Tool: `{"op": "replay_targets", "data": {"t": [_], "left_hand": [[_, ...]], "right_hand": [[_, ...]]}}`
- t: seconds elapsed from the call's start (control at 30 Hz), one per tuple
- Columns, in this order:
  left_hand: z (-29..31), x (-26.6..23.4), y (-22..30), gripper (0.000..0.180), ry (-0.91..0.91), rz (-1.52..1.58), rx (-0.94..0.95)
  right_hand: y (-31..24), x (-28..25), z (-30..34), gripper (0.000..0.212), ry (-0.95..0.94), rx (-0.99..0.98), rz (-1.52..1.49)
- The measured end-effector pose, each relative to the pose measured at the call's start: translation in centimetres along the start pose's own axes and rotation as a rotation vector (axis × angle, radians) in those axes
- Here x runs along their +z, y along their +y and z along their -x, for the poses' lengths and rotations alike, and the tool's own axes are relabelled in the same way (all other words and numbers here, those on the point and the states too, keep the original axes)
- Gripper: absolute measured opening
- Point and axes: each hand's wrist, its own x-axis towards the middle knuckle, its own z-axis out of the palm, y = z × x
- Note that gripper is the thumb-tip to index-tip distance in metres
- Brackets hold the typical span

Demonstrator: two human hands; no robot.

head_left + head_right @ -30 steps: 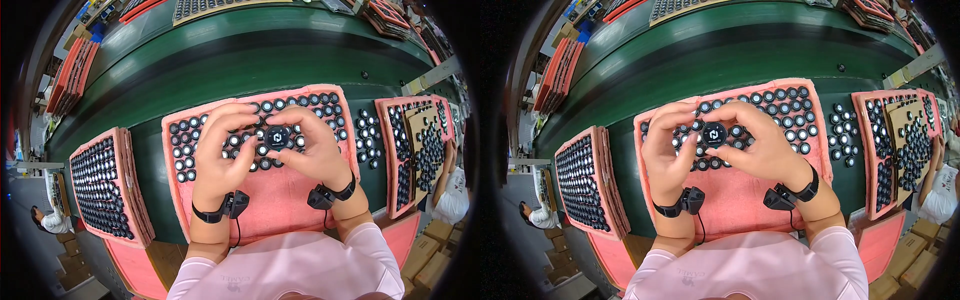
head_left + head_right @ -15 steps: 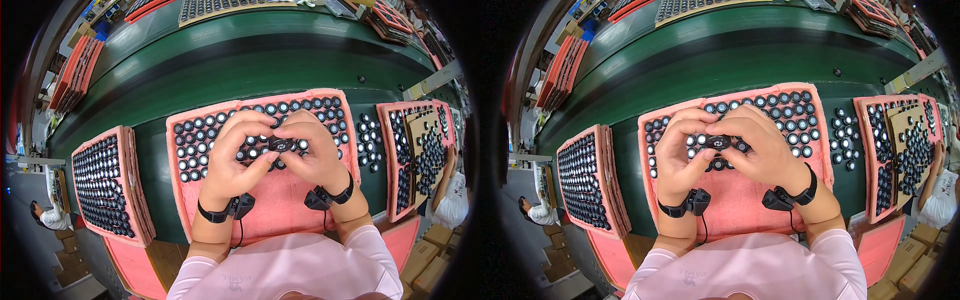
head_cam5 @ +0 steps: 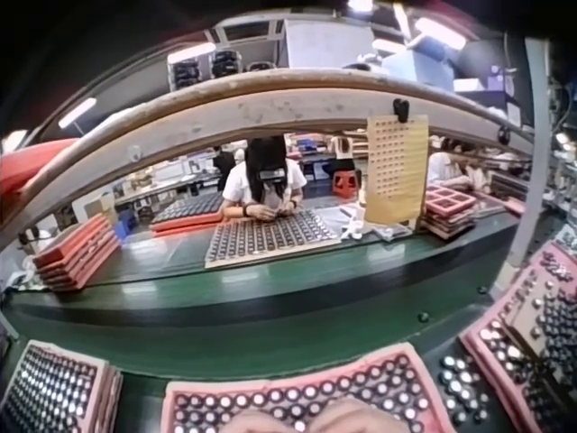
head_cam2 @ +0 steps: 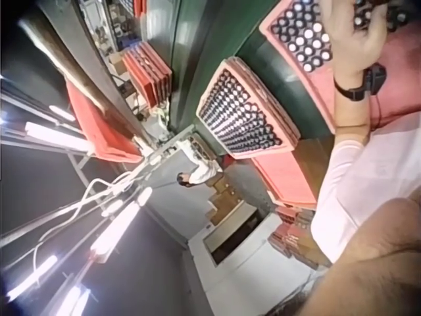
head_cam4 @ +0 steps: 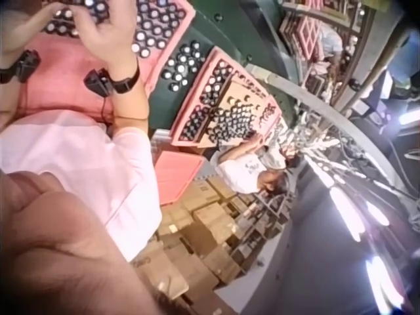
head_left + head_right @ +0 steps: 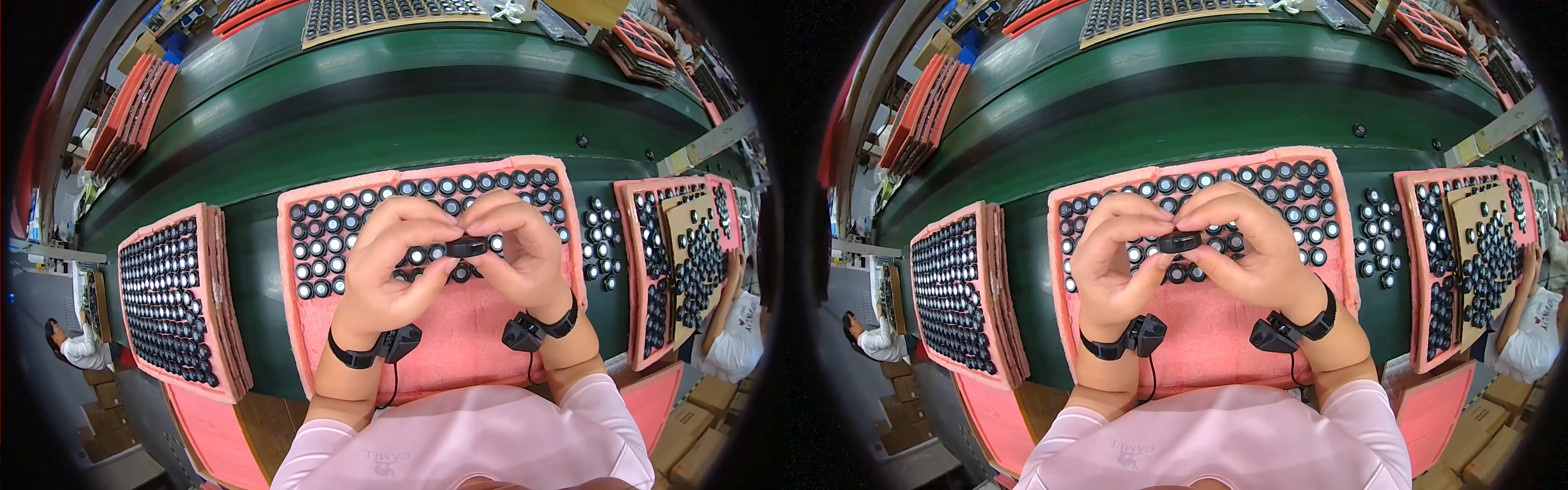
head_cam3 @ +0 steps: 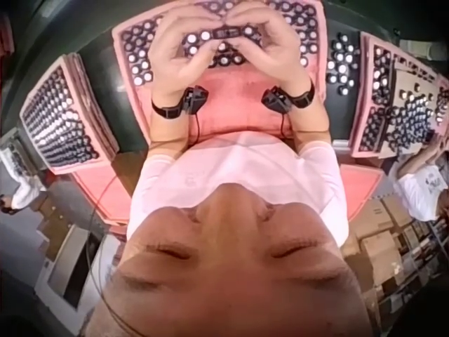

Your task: The person picks up two small black sensors, turns them over to view different sides, and touches them together before placing them back onto a pink foam tray and repeating the process.

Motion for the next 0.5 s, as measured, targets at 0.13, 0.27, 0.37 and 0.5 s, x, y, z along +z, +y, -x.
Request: {"op": "replay_targets", "data": {"t": [0.13,0.27,0.37,0.5], "left_hand": [[-0.18,-0.19,0.05,0.021,-0.013,-0.012,0.055],[-0.13,-0.28,-0.28,0.021,-0.021,-0.053,0.109],[-0.19,-0.37,-0.29,0.021,-0.022,-0.082,0.129],[-0.30,-0.22,-0.05,0.020,-0.011,-0.112,0.140]], "right_hand": [[-0.03,0.22,0.02,0.024,0.015,0.005,-0.048],[0.11,0.25,0.13,0.023,0.022,0.004,-0.063],[0.15,0.25,0.10,0.022,0.019,-0.005,-0.056],[0.19,0.17,0.07,0.022,0.014,-0.024,-0.038]]}}
